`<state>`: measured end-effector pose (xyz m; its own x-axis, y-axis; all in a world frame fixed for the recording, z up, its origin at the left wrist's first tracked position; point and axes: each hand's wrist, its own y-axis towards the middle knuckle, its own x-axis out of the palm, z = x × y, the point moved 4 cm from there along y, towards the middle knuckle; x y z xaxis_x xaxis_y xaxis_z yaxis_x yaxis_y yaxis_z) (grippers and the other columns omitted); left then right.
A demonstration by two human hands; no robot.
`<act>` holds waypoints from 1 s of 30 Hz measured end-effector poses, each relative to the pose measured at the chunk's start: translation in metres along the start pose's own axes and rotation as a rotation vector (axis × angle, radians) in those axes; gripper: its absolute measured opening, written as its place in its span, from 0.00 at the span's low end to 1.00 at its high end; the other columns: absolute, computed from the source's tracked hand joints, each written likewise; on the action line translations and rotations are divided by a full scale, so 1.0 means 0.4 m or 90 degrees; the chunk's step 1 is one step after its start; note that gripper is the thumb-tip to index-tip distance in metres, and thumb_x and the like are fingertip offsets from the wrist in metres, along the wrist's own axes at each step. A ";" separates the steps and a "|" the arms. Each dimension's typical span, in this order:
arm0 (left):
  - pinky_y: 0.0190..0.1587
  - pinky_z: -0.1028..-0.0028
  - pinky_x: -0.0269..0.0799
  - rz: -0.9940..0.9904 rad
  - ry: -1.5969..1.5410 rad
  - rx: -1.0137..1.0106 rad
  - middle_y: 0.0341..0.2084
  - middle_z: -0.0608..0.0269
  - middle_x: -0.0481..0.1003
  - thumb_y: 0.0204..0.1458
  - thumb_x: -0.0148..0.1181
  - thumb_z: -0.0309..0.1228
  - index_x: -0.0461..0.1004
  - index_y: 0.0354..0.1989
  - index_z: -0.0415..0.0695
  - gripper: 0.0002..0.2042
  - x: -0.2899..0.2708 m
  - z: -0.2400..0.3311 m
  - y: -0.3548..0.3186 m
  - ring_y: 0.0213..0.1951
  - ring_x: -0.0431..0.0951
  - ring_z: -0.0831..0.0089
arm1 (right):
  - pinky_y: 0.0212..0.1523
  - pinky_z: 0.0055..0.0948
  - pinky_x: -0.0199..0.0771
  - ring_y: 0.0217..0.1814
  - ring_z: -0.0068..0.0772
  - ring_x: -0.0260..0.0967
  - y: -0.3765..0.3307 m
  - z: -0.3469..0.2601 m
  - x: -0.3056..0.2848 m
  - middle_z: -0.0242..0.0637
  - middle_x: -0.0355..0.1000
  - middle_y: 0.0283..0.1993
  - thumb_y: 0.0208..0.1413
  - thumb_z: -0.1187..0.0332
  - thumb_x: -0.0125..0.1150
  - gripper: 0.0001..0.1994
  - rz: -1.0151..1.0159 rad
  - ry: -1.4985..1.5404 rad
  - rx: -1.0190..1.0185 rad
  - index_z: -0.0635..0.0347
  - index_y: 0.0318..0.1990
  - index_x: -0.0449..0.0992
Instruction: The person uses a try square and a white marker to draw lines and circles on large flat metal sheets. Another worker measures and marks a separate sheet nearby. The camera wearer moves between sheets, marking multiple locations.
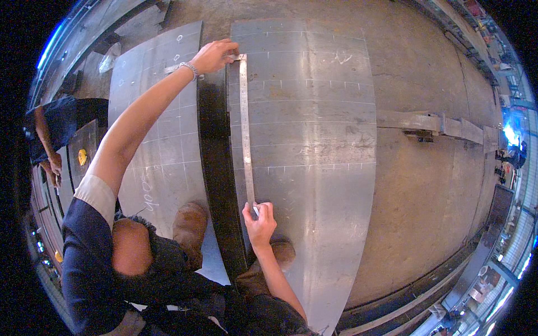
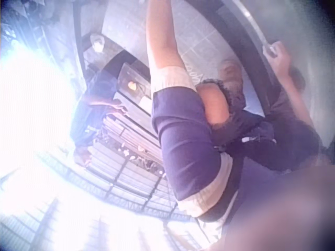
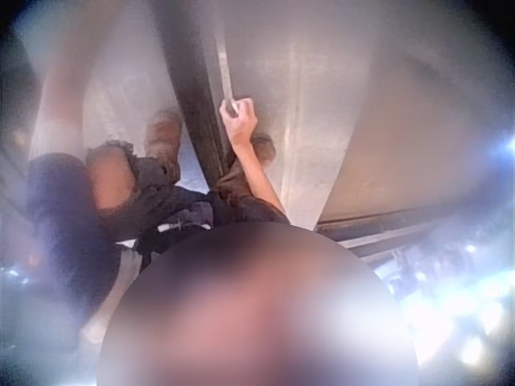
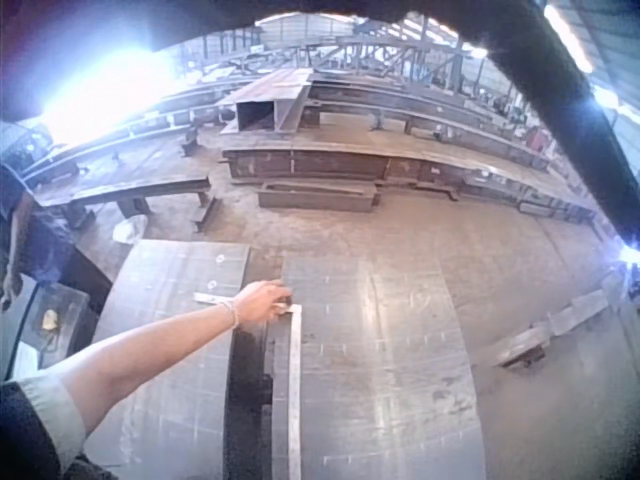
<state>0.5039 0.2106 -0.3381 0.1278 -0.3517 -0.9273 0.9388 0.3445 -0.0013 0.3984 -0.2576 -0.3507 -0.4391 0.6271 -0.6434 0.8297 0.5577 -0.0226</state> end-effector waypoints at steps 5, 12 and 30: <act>0.46 0.59 0.73 0.014 -0.012 0.015 0.38 0.57 0.78 0.47 0.65 0.26 0.75 0.40 0.44 0.11 -0.007 0.009 0.007 0.45 0.78 0.55 | 0.25 0.37 0.74 0.26 0.41 0.73 0.003 -0.002 -0.004 0.37 0.69 0.30 0.48 0.67 0.72 0.13 -0.007 -0.019 -0.002 0.60 0.27 0.70; 0.47 0.60 0.73 -0.012 0.000 -0.005 0.39 0.60 0.77 0.49 0.64 0.28 0.76 0.40 0.47 0.10 0.004 -0.010 0.012 0.46 0.77 0.58 | 0.25 0.37 0.74 0.26 0.41 0.73 0.003 -0.009 -0.003 0.38 0.69 0.30 0.49 0.67 0.72 0.13 -0.012 -0.017 -0.002 0.59 0.28 0.70; 0.46 0.59 0.73 0.004 0.028 0.014 0.37 0.58 0.78 0.48 0.65 0.28 0.76 0.39 0.43 0.10 0.003 -0.001 0.012 0.44 0.78 0.55 | 0.23 0.32 0.70 0.23 0.35 0.68 0.001 0.001 0.001 0.37 0.67 0.29 0.47 0.71 0.72 0.12 0.021 -0.001 -0.031 0.62 0.27 0.71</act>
<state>0.5086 0.2121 -0.3395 0.1199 -0.3114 -0.9427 0.9449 0.3272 0.0121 0.3988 -0.2573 -0.3514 -0.4109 0.6455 -0.6439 0.8265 0.5618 0.0358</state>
